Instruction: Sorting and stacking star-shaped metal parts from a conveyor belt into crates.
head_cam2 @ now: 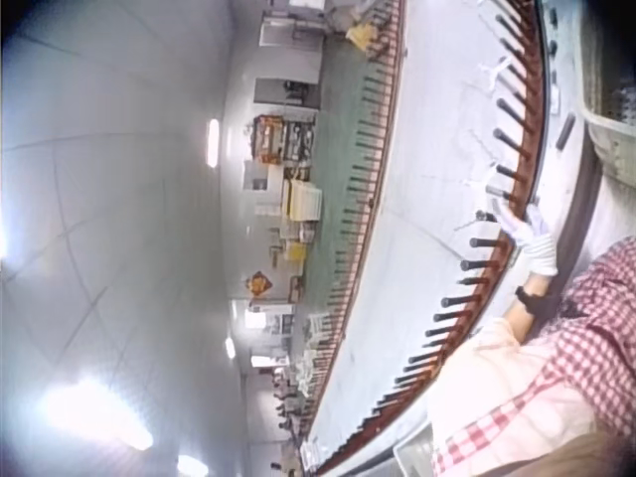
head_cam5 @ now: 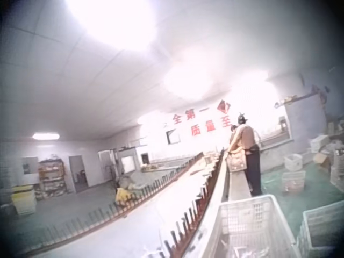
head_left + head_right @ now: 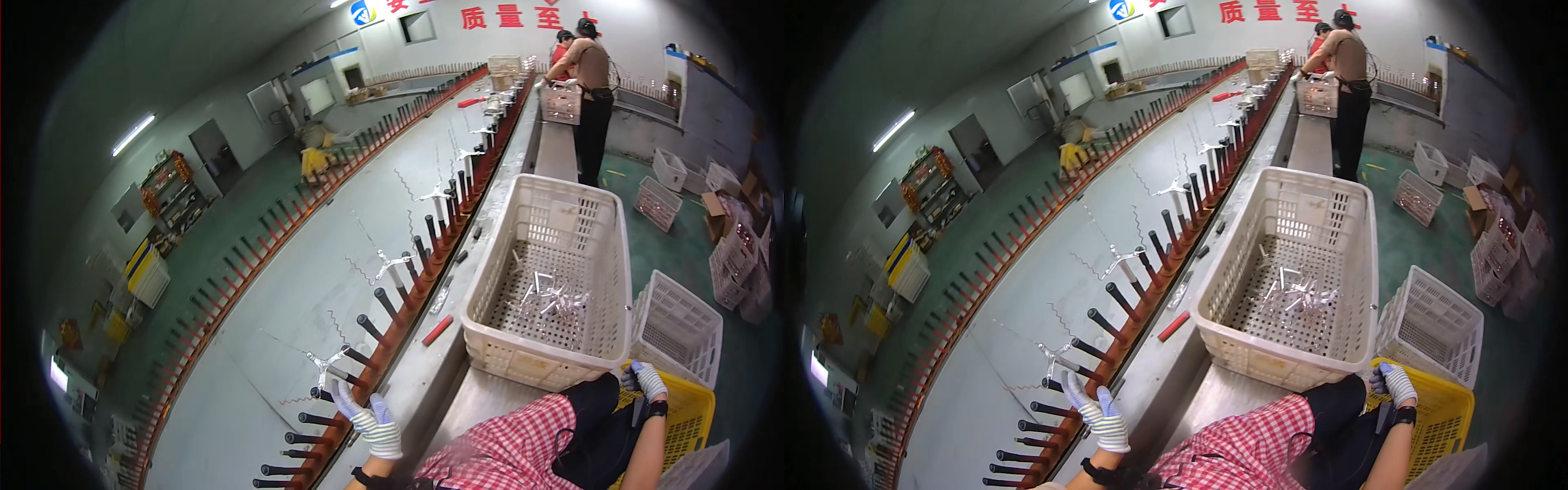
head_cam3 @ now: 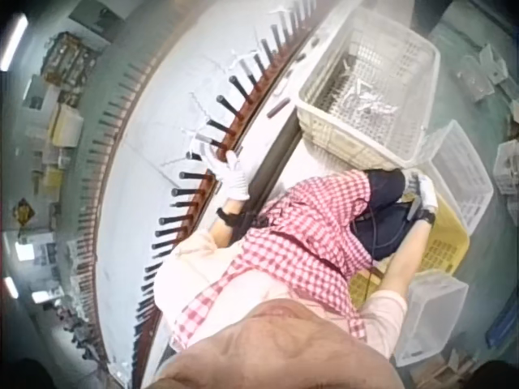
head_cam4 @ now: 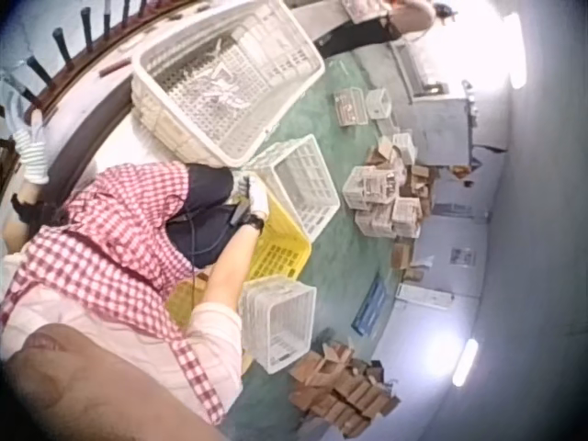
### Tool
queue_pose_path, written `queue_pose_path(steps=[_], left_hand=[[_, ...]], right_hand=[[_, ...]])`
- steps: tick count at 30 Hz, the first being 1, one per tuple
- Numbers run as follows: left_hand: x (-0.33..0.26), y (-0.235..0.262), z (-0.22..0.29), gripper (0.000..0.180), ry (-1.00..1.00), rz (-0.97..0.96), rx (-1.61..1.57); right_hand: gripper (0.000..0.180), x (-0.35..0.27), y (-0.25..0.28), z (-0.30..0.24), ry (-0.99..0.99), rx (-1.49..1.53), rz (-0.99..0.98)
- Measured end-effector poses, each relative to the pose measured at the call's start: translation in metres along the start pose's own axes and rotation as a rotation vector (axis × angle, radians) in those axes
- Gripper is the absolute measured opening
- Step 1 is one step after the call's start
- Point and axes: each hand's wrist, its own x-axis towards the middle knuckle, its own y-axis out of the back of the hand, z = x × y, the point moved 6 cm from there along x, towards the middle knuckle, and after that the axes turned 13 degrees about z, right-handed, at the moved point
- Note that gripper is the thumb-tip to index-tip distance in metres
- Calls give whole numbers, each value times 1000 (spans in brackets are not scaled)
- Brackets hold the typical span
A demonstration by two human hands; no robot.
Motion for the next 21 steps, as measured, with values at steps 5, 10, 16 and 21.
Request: queue_pose_path(steps=[5,10,16,21], left_hand=[[9,13,-27,53,192,77,68],[77,61,-10,31,139,322,-25],[57,1,38,22,295,-131,-511],[34,-44,-11,40,435,17,-389]], right_hand=[[40,4,0,-1,-15,-92,-14],[39,-2,-3,-3,-1,-68,11],[38,-8,4,-3,-4,-55,7],[38,-8,-1,-2,11,-42,-3]])
